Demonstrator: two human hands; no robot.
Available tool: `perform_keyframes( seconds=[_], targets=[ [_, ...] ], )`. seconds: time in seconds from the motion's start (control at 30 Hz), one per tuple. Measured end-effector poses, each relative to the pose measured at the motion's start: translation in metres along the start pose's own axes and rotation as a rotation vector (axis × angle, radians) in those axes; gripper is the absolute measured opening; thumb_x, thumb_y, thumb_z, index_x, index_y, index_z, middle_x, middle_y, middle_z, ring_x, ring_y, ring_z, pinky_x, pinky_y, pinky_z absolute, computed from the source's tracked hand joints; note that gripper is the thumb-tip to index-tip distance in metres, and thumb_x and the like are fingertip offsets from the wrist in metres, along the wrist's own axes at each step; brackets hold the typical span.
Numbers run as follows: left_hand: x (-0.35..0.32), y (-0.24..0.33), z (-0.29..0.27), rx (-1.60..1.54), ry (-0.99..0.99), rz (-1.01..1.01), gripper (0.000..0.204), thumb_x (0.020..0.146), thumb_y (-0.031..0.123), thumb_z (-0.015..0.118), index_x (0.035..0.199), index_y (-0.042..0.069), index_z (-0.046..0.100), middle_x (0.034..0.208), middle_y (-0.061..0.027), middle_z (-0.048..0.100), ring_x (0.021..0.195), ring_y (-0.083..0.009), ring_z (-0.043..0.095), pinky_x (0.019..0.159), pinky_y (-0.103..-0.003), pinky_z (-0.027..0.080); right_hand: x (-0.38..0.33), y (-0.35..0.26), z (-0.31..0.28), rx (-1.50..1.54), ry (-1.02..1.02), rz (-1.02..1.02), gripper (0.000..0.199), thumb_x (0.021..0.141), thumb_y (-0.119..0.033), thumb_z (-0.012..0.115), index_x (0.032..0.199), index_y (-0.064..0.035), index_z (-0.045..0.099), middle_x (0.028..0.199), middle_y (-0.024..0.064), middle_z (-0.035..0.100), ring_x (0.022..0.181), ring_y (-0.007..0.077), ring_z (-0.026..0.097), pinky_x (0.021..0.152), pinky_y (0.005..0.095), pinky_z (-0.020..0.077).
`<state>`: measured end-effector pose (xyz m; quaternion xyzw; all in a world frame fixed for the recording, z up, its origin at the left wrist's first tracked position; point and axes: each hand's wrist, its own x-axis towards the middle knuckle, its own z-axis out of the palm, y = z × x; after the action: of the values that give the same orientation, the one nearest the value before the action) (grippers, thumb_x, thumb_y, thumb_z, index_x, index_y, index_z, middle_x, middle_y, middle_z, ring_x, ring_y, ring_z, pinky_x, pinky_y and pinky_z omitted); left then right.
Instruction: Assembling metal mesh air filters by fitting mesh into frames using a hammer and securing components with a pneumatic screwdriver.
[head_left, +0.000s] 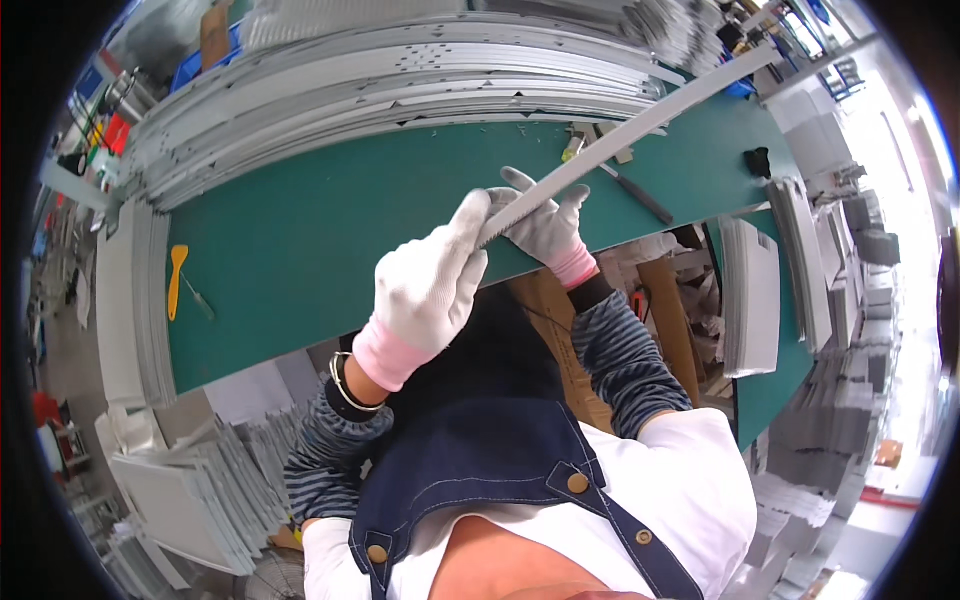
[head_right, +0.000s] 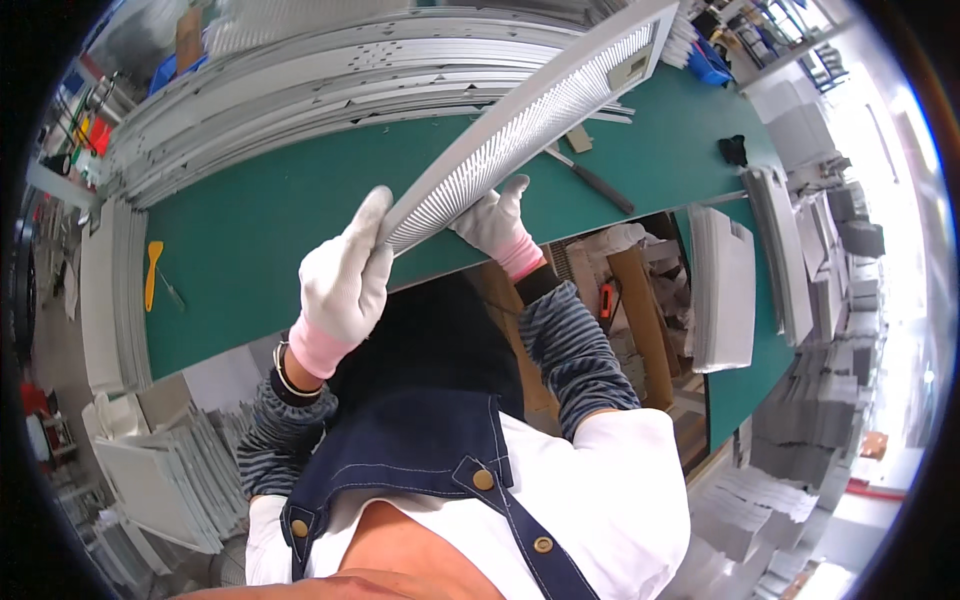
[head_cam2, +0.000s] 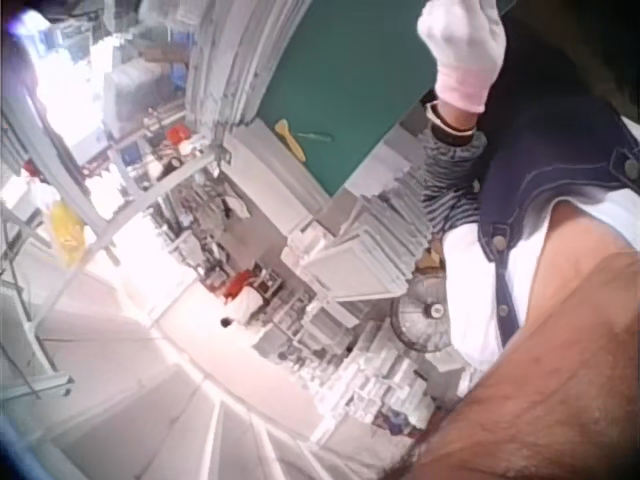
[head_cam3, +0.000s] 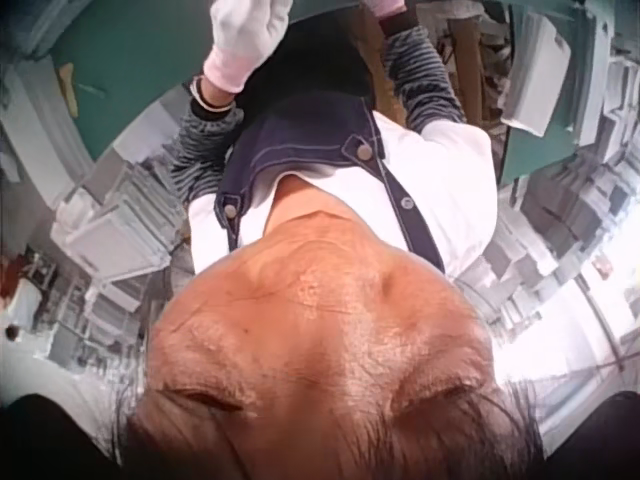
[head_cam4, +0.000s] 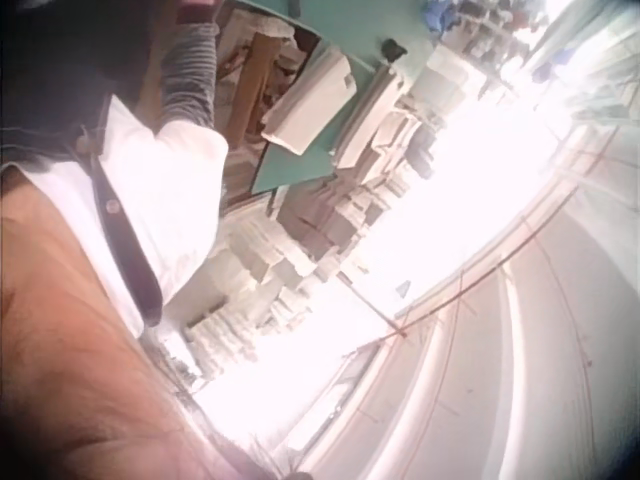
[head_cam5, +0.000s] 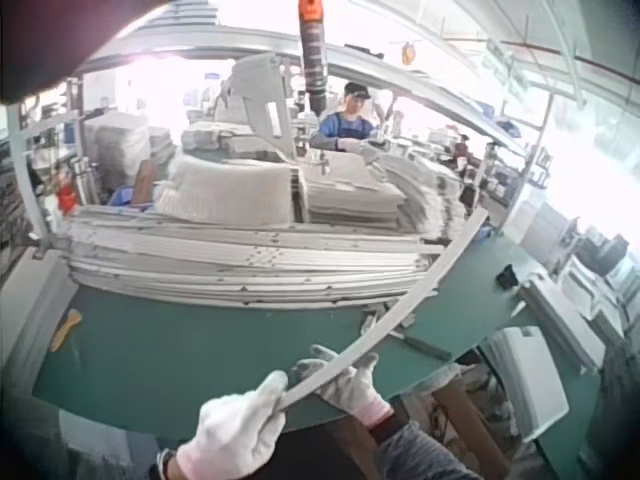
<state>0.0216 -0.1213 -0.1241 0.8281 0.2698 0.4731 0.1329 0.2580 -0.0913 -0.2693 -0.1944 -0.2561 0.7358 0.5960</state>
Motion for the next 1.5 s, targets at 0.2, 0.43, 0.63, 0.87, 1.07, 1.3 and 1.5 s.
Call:
perform_keyframes(
  seconds=[0.2,0.43,0.63,0.87,1.07,1.3,1.5],
  targets=[
    [-0.014,-0.026,-0.009,0.089,0.175,-0.003,0.027,0.085,-0.004,0.059,0.111,-0.010,0.060,0.105,-0.0217,0.068,0.070,-0.0275,0.067,0.065,-0.030,0.053,0.016,0.001,0.006,-0.182,0.170,0.047,0.118,0.069,-0.091,0.035,0.144,-0.0003,0.031,0.136,0.0192,0.048,0.123,0.0347,0.048,0.106,0.0468,0.0360],
    [-0.071,-0.033,-0.108,0.203,0.501,-0.063,0.025,0.084,-0.004,0.053,0.106,-0.009,0.063,0.088,-0.0181,0.068,0.064,-0.0222,0.065,0.060,-0.029,0.050,0.059,0.005,-0.115,-1.324,-0.328,0.022,0.047,0.096,-0.013,0.039,0.143,-0.0101,0.036,0.143,-0.0003,0.046,0.122,0.0180,0.049,0.103,0.0374,0.0412],
    [-0.180,-0.004,-0.252,0.975,1.161,-0.610,0.020,0.096,0.014,0.053,0.104,-0.002,0.062,0.080,-0.0141,0.063,0.074,-0.0204,0.059,0.068,-0.034,0.048,0.040,-0.029,-0.028,-0.778,-0.266,0.032,0.057,0.101,-0.040,0.045,0.133,0.0068,0.045,0.125,0.0215,0.058,0.116,0.0311,0.057,0.102,0.0411,0.0440],
    [-0.381,0.073,-0.399,1.482,0.924,-1.561,0.039,0.093,0.033,0.048,0.116,0.008,0.067,0.090,-0.0207,0.069,0.086,-0.0355,0.066,0.077,-0.044,0.052,0.049,-0.007,0.005,-0.815,-0.305,0.070,0.050,0.102,-0.036,0.045,0.124,0.0081,0.051,0.108,0.0183,0.065,0.102,0.0271,0.064,0.095,0.0381,0.0494],
    [-0.351,0.049,-0.392,1.539,0.663,-1.946,0.048,0.087,0.038,0.055,0.132,0.022,0.055,0.128,-0.0190,0.055,0.117,-0.0385,0.055,0.097,-0.046,0.046,0.062,-0.026,0.008,-0.891,-0.286,0.111,0.045,0.102,-0.033,0.048,0.119,0.0083,0.056,0.104,0.0173,0.066,0.098,0.0227,0.065,0.091,0.0338,0.0502],
    [-0.173,-0.033,-0.374,1.347,0.271,-1.112,0.038,0.089,0.033,0.060,0.121,0.011,0.062,0.118,-0.0131,0.060,0.109,-0.0305,0.059,0.094,-0.042,0.048,0.142,-0.086,0.040,-1.580,-0.088,-0.157,0.025,0.098,-0.011,0.052,0.111,0.0052,0.065,0.105,0.0103,0.067,0.095,0.0171,0.062,0.089,0.0306,0.0493],
    [-0.033,-0.214,-0.323,1.108,0.037,-0.776,0.043,0.091,0.040,0.054,0.118,0.008,0.062,0.117,-0.0161,0.059,0.112,-0.0343,0.057,0.096,-0.045,0.045,0.223,-0.181,0.095,-1.755,-0.037,-0.608,0.025,0.097,-0.011,0.054,0.114,0.0040,0.064,0.110,0.0112,0.067,0.100,0.0172,0.061,0.093,0.0290,0.0463]
  ],
)
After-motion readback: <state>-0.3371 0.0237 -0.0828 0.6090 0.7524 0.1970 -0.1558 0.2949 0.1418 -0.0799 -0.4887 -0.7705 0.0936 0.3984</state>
